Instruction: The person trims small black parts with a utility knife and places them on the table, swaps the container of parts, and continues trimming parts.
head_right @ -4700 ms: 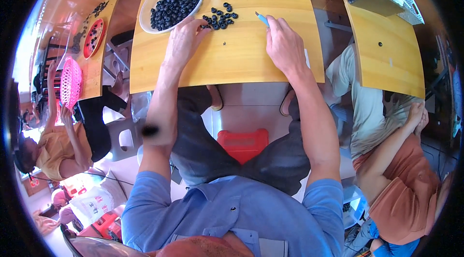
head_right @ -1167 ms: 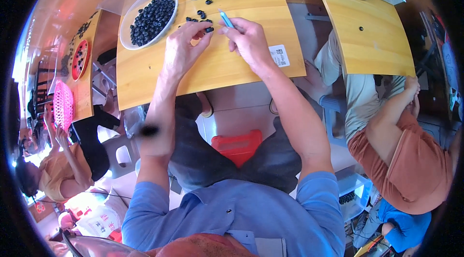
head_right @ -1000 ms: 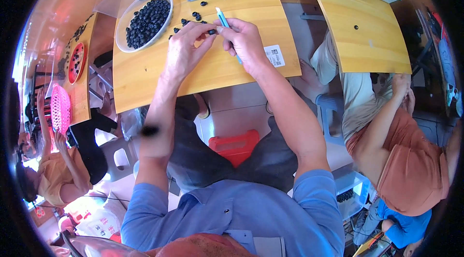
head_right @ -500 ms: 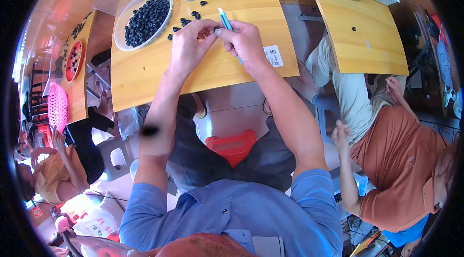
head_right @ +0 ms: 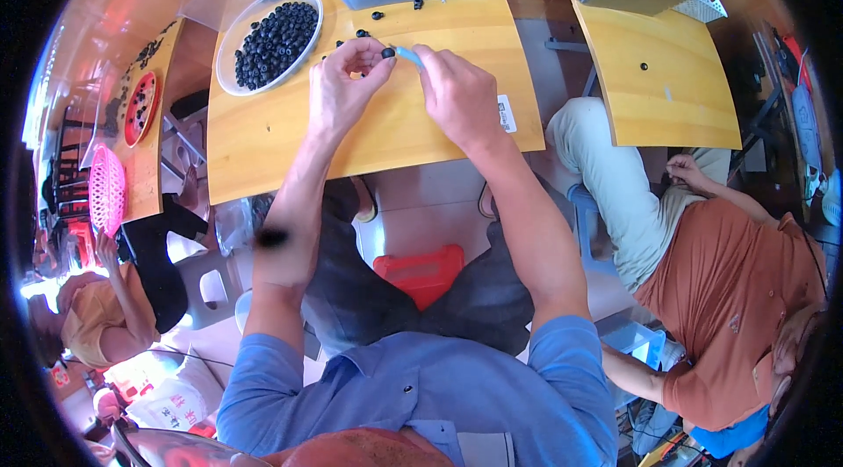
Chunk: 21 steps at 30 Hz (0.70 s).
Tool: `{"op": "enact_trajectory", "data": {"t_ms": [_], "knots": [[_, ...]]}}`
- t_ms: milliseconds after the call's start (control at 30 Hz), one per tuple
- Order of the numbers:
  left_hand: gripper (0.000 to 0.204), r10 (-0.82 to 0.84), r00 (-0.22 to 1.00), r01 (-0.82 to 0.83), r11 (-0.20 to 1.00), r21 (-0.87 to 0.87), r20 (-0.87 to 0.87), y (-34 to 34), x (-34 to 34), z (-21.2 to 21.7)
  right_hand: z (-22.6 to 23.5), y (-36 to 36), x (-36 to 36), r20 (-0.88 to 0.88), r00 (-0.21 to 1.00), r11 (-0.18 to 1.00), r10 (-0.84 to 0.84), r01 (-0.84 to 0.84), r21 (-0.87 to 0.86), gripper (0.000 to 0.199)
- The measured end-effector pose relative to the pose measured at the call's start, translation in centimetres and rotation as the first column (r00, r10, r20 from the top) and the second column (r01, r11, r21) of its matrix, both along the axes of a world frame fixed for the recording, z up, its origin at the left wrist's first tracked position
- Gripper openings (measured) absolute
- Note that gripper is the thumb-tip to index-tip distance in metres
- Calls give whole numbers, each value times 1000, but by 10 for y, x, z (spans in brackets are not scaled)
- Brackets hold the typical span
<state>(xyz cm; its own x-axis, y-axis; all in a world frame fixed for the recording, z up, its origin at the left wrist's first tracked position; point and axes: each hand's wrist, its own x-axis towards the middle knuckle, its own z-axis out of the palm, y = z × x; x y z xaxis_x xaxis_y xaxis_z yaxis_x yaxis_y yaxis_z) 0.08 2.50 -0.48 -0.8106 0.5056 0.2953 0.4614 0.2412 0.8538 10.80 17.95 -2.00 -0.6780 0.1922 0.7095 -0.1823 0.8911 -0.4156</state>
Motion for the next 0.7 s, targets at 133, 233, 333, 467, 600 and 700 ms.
{"op": "enact_trajectory", "data": {"t_ms": [133,233,333,467,600,700], "knots": [[20,-13,1000,13,999,32,-12,-1,0,0,-2,-2,2,-2,999,976,-38,38,213,26],[19,-7,1000,7,999,48,2,-1,0,1,-1,-1,1,-29,998,964,-53,59,258,29],[19,-7,1000,6,998,62,9,0,1,0,-1,-2,3,27,996,967,-82,73,244,33],[19,8,1000,-7,998,65,-22,-1,1,1,0,-2,2,36,996,966,-86,74,247,35],[20,29,997,-21,995,99,-74,-5,-2,-3,-2,0,-5,-42,998,965,-52,61,254,37],[21,18,999,-8,975,222,-42,-11,-4,-5,-14,8,-14,76,990,965,-118,96,245,36]]}}
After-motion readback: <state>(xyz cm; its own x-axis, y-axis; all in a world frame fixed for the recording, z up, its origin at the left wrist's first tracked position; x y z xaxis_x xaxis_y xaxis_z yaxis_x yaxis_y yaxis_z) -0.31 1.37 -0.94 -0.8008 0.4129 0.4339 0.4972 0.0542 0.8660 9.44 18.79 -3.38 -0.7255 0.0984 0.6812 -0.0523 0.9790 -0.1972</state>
